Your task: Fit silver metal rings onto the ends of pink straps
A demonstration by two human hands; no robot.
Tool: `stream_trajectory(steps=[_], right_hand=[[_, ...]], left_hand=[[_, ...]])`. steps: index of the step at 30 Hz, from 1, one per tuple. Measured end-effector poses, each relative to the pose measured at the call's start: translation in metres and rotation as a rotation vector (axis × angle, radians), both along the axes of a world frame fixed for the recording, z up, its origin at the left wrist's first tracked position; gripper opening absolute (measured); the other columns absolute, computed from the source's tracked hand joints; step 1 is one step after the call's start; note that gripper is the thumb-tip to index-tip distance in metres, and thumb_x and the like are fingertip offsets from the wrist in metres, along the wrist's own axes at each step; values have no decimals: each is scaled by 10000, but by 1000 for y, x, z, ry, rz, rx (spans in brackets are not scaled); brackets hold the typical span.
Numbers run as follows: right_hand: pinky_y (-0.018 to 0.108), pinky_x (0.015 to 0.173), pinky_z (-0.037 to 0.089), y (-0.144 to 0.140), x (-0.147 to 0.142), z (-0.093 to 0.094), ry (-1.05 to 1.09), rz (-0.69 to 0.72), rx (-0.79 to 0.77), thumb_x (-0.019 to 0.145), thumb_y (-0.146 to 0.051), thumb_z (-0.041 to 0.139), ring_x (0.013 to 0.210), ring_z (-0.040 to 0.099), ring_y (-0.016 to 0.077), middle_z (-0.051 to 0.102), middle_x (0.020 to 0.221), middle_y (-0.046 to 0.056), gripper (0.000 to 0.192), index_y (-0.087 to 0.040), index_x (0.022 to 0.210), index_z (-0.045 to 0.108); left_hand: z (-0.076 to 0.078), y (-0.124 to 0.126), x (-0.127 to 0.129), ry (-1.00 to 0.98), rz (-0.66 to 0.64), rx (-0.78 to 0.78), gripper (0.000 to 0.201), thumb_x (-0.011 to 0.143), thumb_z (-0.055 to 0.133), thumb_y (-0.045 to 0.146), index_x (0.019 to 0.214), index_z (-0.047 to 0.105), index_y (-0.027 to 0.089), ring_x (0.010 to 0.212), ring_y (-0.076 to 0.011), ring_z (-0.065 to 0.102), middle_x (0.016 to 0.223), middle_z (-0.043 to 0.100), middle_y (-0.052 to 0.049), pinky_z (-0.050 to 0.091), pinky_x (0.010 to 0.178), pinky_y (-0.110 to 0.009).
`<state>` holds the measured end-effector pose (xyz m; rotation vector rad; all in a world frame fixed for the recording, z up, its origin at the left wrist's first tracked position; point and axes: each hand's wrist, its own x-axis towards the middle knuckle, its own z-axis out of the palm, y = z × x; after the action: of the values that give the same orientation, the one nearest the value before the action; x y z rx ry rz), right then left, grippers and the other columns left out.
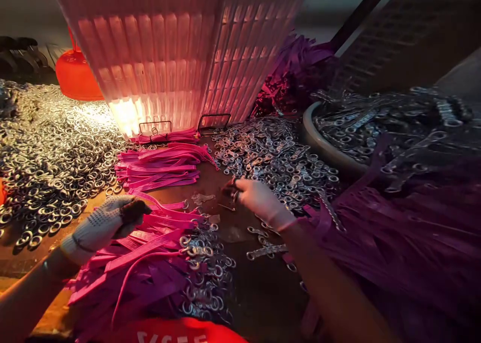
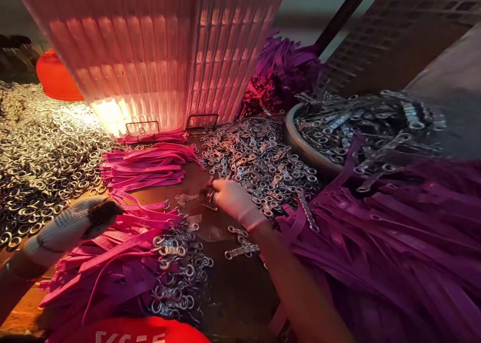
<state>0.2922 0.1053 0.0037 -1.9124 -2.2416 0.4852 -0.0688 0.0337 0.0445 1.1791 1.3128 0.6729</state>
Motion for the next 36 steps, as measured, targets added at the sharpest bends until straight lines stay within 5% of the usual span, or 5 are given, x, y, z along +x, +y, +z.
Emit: stream_trajectory(steps=[6,14,19,27,36], right_hand=[[356,775,430,81,13,-39,-298,-361,-1,880,-129,504,1037,656,339,671,1109,298,315,-11,1115,679],[380,749,435,72,11,-56,-207,-463,51,862,-107,427,982,649,355,663,1079,321,392,45,1163,627],[328,780,464,35,-5,-32,-20,-365,94,820,-118,396,1007,624,278,681,1113,227,404,-49,1119,658],[310,775,510,-87,-102,17,792,234,-55,715,-118,469,863,630,179,713,992,47,513,-198,1188,651],[335,803,537,-112,-124,26,885,5,100,803,-174,509,922,660,212,742,993,46,396,-227,1162,670]], left_hand=[[-18,8,52,-668,83,-497,477,873,596,513,1023,703,73,568,-108,560,814,670,-119,396,466,-194],[-19,-2,55,-566,29,-367,281,800,680,207,1062,655,109,518,-58,520,789,662,-58,300,415,-156],[-24,-14,55,-299,38,-117,263,840,641,328,997,581,126,469,-66,517,778,706,-70,326,415,-171],[-21,-25,68,46,-140,319,743,766,566,78,1482,372,123,629,-113,570,779,672,-13,453,593,-223],[-12,-42,76,-226,67,149,173,778,637,278,868,639,130,477,-75,465,601,584,15,351,455,-193]])
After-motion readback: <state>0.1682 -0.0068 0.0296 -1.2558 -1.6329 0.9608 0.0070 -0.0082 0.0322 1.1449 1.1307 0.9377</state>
